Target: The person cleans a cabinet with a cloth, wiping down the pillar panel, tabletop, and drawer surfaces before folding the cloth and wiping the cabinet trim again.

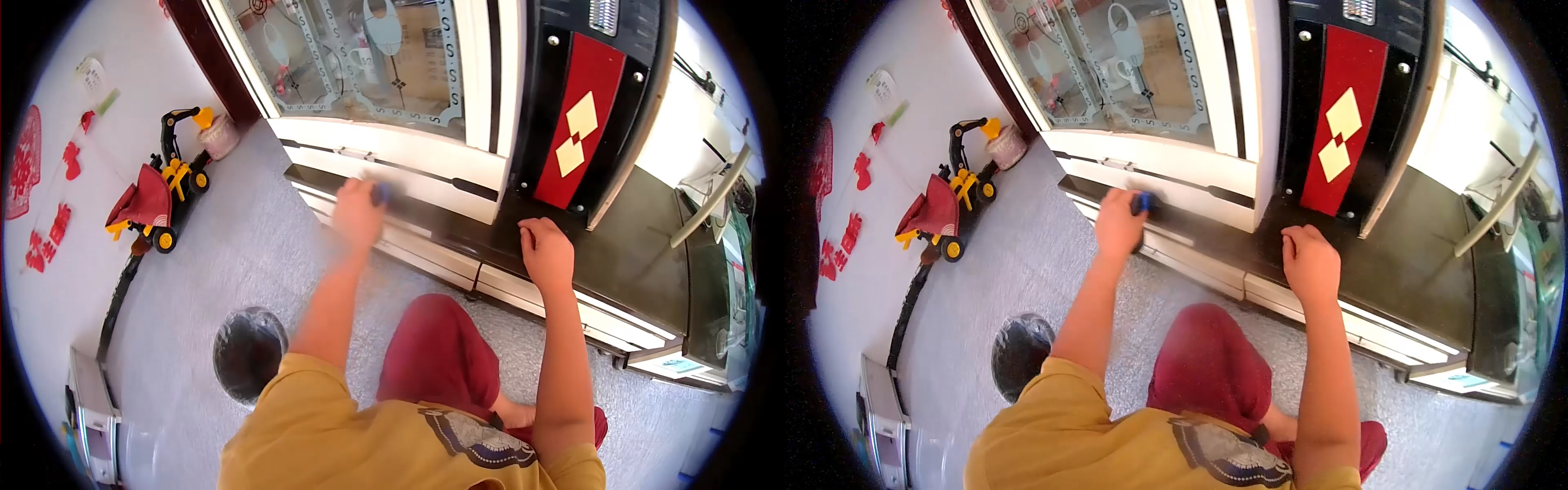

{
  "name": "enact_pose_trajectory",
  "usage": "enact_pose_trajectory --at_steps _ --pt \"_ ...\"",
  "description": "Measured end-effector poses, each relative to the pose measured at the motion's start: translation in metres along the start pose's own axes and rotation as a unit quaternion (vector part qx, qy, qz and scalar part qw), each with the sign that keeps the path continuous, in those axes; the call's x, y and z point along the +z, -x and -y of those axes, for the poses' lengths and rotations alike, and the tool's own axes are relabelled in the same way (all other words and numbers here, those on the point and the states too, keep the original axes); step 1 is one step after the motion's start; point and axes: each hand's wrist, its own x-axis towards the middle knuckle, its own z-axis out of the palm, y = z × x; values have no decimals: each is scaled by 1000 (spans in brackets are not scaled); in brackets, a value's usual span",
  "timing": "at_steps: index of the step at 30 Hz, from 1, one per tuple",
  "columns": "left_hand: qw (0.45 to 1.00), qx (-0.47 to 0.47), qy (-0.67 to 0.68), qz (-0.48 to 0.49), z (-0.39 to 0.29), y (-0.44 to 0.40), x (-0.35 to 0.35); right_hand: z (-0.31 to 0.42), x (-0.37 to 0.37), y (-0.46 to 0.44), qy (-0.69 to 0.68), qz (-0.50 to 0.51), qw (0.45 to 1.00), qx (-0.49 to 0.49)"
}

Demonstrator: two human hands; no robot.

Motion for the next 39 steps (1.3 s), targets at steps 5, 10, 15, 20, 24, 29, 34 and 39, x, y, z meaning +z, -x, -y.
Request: enact_pose_trajectory --at_steps 5,10,15,20,24,29,34,39 --pt "989 -85 -120 -1 96 -60 2 3 2 0 23 -17 999 -15" --pt "967 -172 -189 6 170 -109 6 8 1 -2 45 -1 999 -1" --pt "947 -238 -214 2 165 -122 -5 7 6 -4 72 -17 997 -14" --pt "958 -137 -253 -5 151 -98 -2 7 6 -3 69 -15 998 -8" --pt "981 -66 -183 -21 94 -55 -1 7 7 -2 60 -20 998 -8" --pt "994 28 -97 30 -2 2 3 3 8 -1 66 -21 997 -26" --pt "987 152 15 54 -99 62 17 1 6 1 50 -25 998 -26" --pt "970 209 91 86 -175 102 21 -4 4 2 19 -26 999 -24"
